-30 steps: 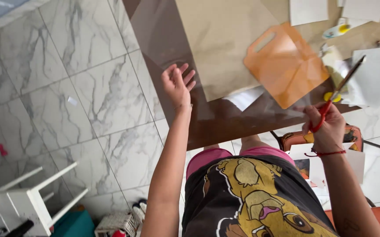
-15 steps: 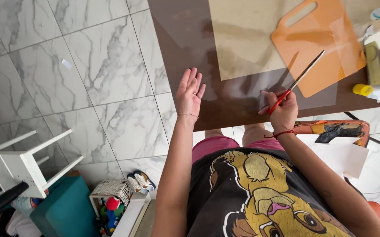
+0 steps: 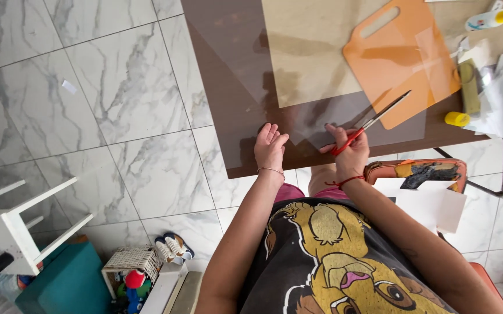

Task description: Cutting a thin plastic sheet with scissors on a work table

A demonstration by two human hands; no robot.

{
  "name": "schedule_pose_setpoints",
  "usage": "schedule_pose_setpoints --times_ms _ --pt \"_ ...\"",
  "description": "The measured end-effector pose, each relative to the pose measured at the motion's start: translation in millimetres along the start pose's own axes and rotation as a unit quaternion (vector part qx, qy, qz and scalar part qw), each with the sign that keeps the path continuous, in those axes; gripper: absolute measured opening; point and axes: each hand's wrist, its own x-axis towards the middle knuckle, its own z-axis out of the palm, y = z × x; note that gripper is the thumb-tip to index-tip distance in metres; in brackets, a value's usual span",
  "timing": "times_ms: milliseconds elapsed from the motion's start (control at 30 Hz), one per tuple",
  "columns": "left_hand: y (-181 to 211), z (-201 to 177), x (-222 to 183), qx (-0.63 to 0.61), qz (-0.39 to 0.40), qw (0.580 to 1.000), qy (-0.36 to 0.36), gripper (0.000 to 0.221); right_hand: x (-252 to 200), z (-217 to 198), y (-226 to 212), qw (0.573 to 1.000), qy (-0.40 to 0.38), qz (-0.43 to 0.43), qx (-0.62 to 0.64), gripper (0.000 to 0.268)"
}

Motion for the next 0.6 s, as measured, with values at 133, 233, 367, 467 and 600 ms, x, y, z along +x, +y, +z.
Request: schedule_pose_setpoints --times_ms 133,233,367,467,600 --pt "-14.2 6.3 23.2 0.014 0.020 0.999 0.028 0.072 6.0 -7.2 12.3 1.000 0.002 0.010 0.002 0.019" --pt "-11.9 16.0 20.9 0.034 0.036 0.998 0.046 0.059 7.0 -8.0 12.6 0.999 0.003 0.024 0.021 0.019" --pt "-31.2 15.6 38.8 0.088 0.116 0.989 0.037 0.040 3.3 -3.7 3.6 0.999 0.000 0.045 0.020 0.020" --pt "-16.0 20.0 22.1 0.117 0.128 0.985 -0.006 0.037 -0.3 -5.5 -5.2 0.998 -0.012 0.062 -0.014 0.023" --pt "-0.4 7.4 15.8 0.081 0.107 0.986 -0.102 0.036 -8.0 -12.6 -31.1 0.993 -0.066 0.055 -0.084 0.030"
